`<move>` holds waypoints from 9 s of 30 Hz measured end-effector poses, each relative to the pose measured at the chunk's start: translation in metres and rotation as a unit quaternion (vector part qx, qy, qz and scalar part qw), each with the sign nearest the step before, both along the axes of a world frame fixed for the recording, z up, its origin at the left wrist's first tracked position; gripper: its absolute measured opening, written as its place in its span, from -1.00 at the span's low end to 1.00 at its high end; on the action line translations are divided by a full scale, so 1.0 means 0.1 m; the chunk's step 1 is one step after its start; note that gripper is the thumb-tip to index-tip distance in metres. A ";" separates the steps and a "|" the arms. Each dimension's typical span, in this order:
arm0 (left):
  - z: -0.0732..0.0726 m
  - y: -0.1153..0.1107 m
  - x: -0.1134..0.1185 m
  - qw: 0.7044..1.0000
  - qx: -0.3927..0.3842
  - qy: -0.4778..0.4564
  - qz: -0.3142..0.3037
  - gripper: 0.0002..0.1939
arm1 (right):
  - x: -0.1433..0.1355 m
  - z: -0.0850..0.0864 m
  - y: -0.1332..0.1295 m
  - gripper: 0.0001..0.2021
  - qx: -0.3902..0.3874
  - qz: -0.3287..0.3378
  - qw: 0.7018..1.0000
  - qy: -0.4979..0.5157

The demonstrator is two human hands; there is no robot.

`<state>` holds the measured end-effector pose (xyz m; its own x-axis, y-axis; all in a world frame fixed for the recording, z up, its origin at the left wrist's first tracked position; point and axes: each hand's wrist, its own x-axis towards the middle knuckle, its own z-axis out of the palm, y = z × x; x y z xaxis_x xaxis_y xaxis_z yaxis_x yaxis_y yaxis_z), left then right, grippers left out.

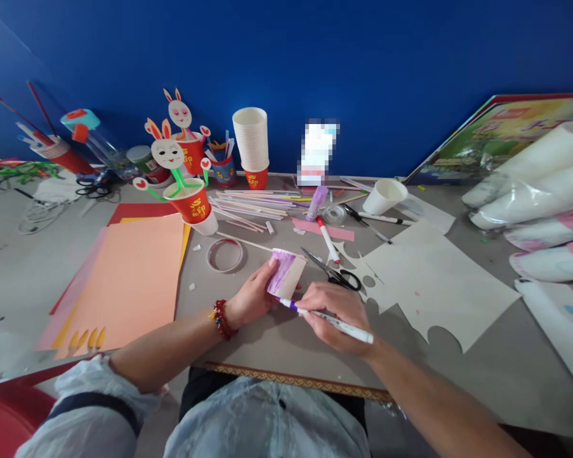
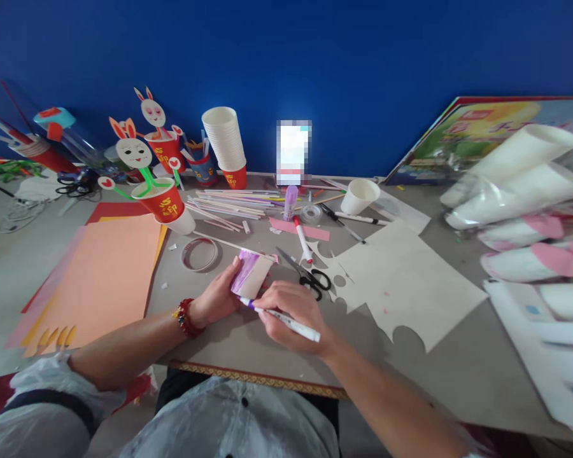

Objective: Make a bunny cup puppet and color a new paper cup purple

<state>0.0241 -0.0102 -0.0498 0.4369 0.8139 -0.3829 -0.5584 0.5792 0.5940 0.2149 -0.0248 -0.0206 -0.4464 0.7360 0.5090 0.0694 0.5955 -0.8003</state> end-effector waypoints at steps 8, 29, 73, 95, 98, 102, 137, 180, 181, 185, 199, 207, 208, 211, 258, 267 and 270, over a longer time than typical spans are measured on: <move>0.04 0.00 0.01 1.000 -0.010 0.001 0.009 -0.42 | 0.01 -0.01 0.00 -0.85 0.001 -0.012 1.000 -0.005; 0.00 -0.01 0.00 1.000 0.001 0.012 0.007 -0.43 | -0.01 -0.03 -0.03 -0.86 -0.014 -0.017 1.000 -0.003; 0.04 0.02 -0.01 0.999 0.003 -0.039 -0.035 -0.44 | 0.09 -0.12 0.11 -0.87 -0.060 -0.111 0.991 0.033; 0.01 0.03 -0.03 0.995 -0.001 -0.077 -0.066 -0.41 | 0.09 -0.08 0.09 -0.86 -0.009 -0.045 0.999 0.027; 0.02 0.04 -0.03 0.995 -0.005 -0.074 -0.063 -0.41 | 0.10 -0.09 0.10 -0.84 -0.004 -0.057 0.998 0.021; 0.02 0.04 -0.03 0.995 -0.005 -0.079 -0.059 -0.41 | 0.12 -0.10 0.12 -0.84 -0.021 -0.131 0.991 0.029; 0.02 0.02 0.01 0.999 -0.012 -0.017 -0.025 -0.44 | 0.03 0.02 0.05 -0.85 0.020 -0.026 0.999 0.004; 0.02 0.00 0.02 0.999 0.002 -0.016 -0.029 -0.44 | 0.01 0.05 0.01 -0.82 0.015 -0.002 0.999 0.036; 0.02 0.00 0.02 0.999 0.006 -0.020 -0.029 -0.43 | 0.02 0.06 0.01 -0.82 0.012 -0.013 0.999 0.045; 0.04 0.00 0.02 0.999 -0.009 -0.031 -0.025 -0.41 | 0.01 0.06 0.01 -0.82 0.008 -0.020 0.999 0.042; 0.05 0.00 0.02 1.000 -0.002 -0.004 -0.019 -0.41 | 0.08 -0.03 0.09 -0.85 0.018 -0.050 0.998 0.021; 0.06 0.01 0.02 0.999 0.013 -0.001 -0.029 -0.41 | 0.08 -0.01 0.11 -0.83 0.020 -0.107 0.994 0.027; 0.06 0.01 0.02 1.000 0.009 -0.004 -0.029 -0.42 | 0.08 -0.01 0.11 -0.83 0.024 -0.084 0.996 0.028; 0.05 0.00 0.02 0.999 -0.004 -0.024 -0.025 -0.44 | 0.06 0.00 0.09 -0.83 0.027 0.007 0.999 0.022; 0.02 0.01 0.02 1.000 -0.012 -0.019 -0.013 -0.41 | 0.02 0.02 0.03 -0.84 0.019 -0.039 0.999 0.016; 0.02 0.00 0.03 1.000 -0.007 -0.001 -0.005 -0.42 | 0.01 0.06 0.00 -0.83 0.027 -0.058 0.998 0.015; 0.03 0.00 0.03 0.999 -0.033 0.017 0.009 -0.46 | 0.00 0.06 -0.01 -0.83 0.027 -0.016 0.999 -0.005</move>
<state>0.0275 -0.0105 -0.0469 0.4088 0.7942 -0.4497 -0.5495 0.6076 0.5735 0.2146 -0.0260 -0.0145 -0.4285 0.7208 0.5447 0.0958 0.6357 -0.7659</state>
